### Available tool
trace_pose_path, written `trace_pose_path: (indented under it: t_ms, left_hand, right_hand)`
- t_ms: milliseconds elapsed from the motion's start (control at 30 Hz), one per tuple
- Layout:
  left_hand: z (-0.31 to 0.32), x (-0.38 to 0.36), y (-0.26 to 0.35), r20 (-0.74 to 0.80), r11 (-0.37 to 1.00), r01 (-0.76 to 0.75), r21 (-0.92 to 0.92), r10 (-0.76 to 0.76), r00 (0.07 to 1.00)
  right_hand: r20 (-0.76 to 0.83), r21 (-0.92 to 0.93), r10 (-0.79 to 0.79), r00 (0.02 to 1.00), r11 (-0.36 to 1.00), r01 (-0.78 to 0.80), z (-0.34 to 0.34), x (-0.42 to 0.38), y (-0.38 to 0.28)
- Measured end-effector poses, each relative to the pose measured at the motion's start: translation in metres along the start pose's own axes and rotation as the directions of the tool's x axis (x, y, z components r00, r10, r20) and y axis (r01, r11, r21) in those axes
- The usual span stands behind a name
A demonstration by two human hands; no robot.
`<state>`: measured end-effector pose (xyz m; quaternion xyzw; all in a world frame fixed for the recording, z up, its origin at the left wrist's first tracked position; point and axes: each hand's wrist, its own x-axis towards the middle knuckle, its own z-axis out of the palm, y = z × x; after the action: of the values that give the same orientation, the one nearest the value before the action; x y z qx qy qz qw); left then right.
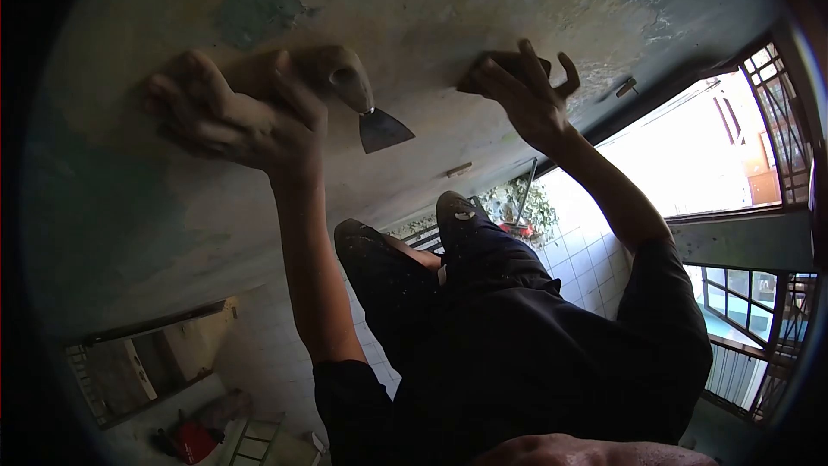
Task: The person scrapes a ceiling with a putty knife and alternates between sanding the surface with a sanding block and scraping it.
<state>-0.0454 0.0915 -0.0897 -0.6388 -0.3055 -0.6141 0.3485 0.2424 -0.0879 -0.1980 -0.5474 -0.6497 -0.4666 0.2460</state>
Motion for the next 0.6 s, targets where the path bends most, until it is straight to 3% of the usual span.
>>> trace_pose_path:
  t_ms: [133,267,367,500,600]
  left_hand:
    - [-0.007,0.001,0.005,0.065,1.0,-0.01,0.029,0.008,0.998]
    - [-0.007,0.003,0.006,0.04,1.0,-0.009,0.015,0.008,0.999]
    - [-0.005,0.007,0.007,0.026,1.0,0.003,0.03,-0.004,1.0]
    - [-0.006,0.004,0.003,0.048,0.997,-0.028,0.073,0.025,0.999]
    - [-0.007,0.005,0.002,0.051,0.998,-0.026,0.059,0.023,0.998]
  right_hand:
    - [-0.016,0.119,0.099,0.995,0.988,-0.096,-0.006,0.05,-0.033]
    - [0.059,0.04,0.079,0.995,0.996,-0.082,-0.007,0.013,-0.004]
    - [0.012,0.068,0.025,1.0,0.997,-0.025,-0.004,0.019,0.001]
    - [0.06,0.209,0.16,0.985,0.963,-0.169,-0.016,0.047,-0.03]
    - [0.057,0.132,0.091,0.994,0.986,-0.098,-0.015,0.029,-0.008]
